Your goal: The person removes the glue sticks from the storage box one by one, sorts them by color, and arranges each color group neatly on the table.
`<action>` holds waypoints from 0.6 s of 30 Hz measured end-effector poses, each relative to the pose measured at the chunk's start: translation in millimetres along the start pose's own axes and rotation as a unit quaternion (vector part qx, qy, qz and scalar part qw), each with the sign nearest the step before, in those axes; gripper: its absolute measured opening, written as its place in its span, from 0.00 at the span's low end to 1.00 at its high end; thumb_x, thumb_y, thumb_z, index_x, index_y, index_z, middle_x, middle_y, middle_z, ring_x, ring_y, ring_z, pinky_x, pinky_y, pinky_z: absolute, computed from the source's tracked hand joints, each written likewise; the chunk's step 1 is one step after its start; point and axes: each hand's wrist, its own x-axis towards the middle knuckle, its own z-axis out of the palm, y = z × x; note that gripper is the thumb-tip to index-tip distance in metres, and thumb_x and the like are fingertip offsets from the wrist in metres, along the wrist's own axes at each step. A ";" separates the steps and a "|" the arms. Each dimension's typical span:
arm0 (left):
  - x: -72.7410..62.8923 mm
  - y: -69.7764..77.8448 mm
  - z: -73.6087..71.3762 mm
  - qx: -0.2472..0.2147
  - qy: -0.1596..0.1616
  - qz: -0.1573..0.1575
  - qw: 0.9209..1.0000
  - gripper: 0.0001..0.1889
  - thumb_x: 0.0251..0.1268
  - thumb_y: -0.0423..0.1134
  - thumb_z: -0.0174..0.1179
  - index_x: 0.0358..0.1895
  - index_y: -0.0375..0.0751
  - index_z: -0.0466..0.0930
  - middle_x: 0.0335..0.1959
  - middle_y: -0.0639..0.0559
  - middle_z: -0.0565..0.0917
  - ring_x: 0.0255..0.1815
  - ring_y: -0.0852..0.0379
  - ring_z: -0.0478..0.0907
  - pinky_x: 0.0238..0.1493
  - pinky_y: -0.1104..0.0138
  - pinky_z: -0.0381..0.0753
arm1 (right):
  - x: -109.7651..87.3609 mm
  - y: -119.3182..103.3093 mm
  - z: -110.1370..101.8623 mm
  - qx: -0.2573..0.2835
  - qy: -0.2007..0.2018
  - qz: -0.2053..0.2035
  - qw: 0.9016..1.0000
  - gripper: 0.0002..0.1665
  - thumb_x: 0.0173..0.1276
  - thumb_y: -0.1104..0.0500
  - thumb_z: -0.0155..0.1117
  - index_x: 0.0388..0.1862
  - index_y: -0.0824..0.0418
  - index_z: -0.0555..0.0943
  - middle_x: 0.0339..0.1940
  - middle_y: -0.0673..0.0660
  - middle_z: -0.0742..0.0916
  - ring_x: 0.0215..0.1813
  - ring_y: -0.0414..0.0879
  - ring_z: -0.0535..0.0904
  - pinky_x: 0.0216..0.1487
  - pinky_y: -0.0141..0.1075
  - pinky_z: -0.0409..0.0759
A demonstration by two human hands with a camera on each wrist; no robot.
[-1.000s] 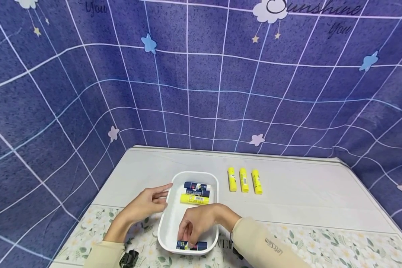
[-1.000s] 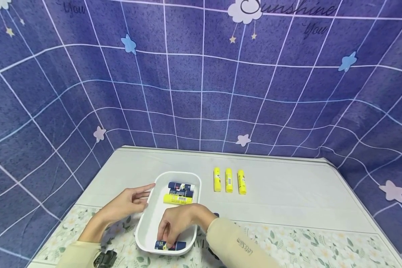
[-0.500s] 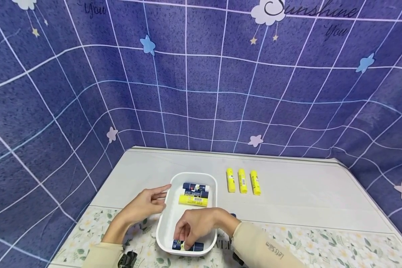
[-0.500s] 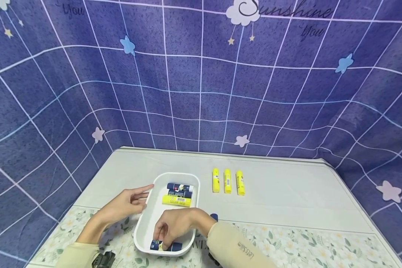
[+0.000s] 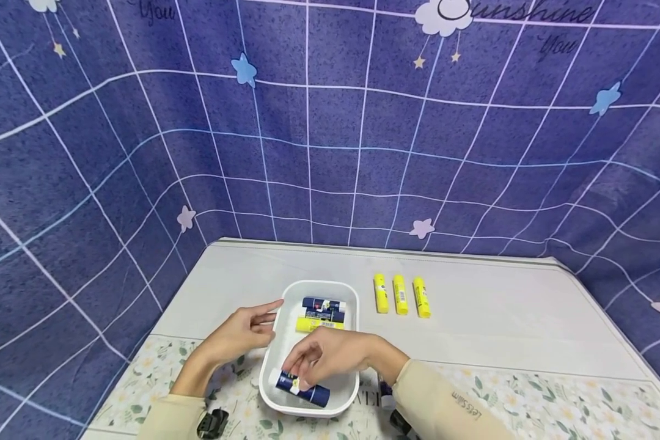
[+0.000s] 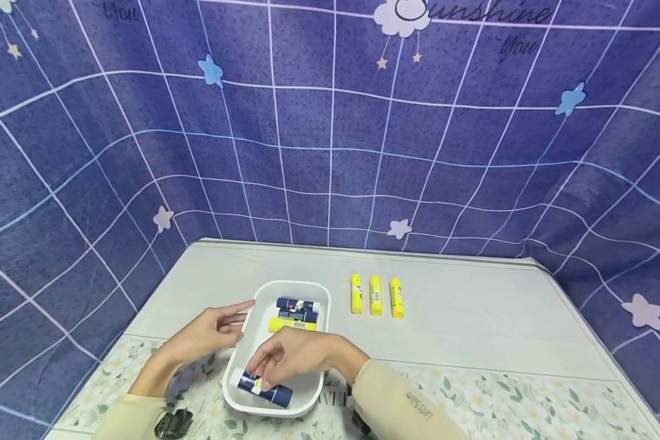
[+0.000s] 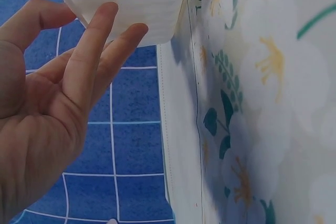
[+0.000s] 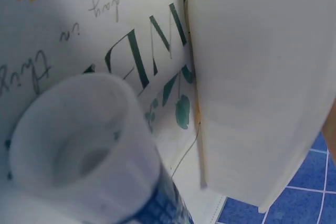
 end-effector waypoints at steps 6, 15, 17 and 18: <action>-1.9 2.8 -0.1 -0.005 0.002 0.004 1.000 0.38 0.67 0.26 0.60 0.79 0.26 0.56 0.71 0.23 0.71 0.73 0.28 0.71 0.61 0.68 0.86 | -9.6 -2.6 -0.8 0.087 0.092 -0.008 0.992 0.25 0.64 0.72 0.68 0.61 0.70 0.82 0.47 0.53 0.89 0.47 0.39 0.85 0.50 0.27 0.86; -0.2 2.1 0.6 -0.015 0.003 -0.004 1.000 0.38 0.67 0.25 0.59 0.79 0.26 0.56 0.71 0.22 0.71 0.72 0.28 0.71 0.60 0.66 0.87 | -38.4 -3.6 3.2 0.200 0.228 -0.030 0.952 0.30 0.67 0.70 0.65 0.68 0.76 0.74 0.55 0.59 0.84 0.53 0.43 0.81 0.58 0.31 0.85; -0.2 2.0 1.2 -0.011 0.004 -0.008 1.000 0.38 0.67 0.26 0.59 0.79 0.26 0.56 0.72 0.22 0.70 0.72 0.28 0.71 0.60 0.66 0.87 | -48.2 -4.9 3.1 0.210 0.239 -0.040 0.947 0.31 0.69 0.69 0.65 0.70 0.77 0.71 0.56 0.59 0.83 0.54 0.43 0.81 0.58 0.31 0.85; -0.1 1.9 1.6 -0.012 0.006 -0.010 1.000 0.38 0.67 0.26 0.59 0.79 0.27 0.56 0.72 0.23 0.71 0.72 0.28 0.71 0.60 0.67 0.87 | -53.4 -5.5 3.0 0.214 0.246 -0.044 0.944 0.32 0.70 0.69 0.64 0.70 0.78 0.70 0.56 0.58 0.84 0.54 0.43 0.81 0.59 0.31 0.85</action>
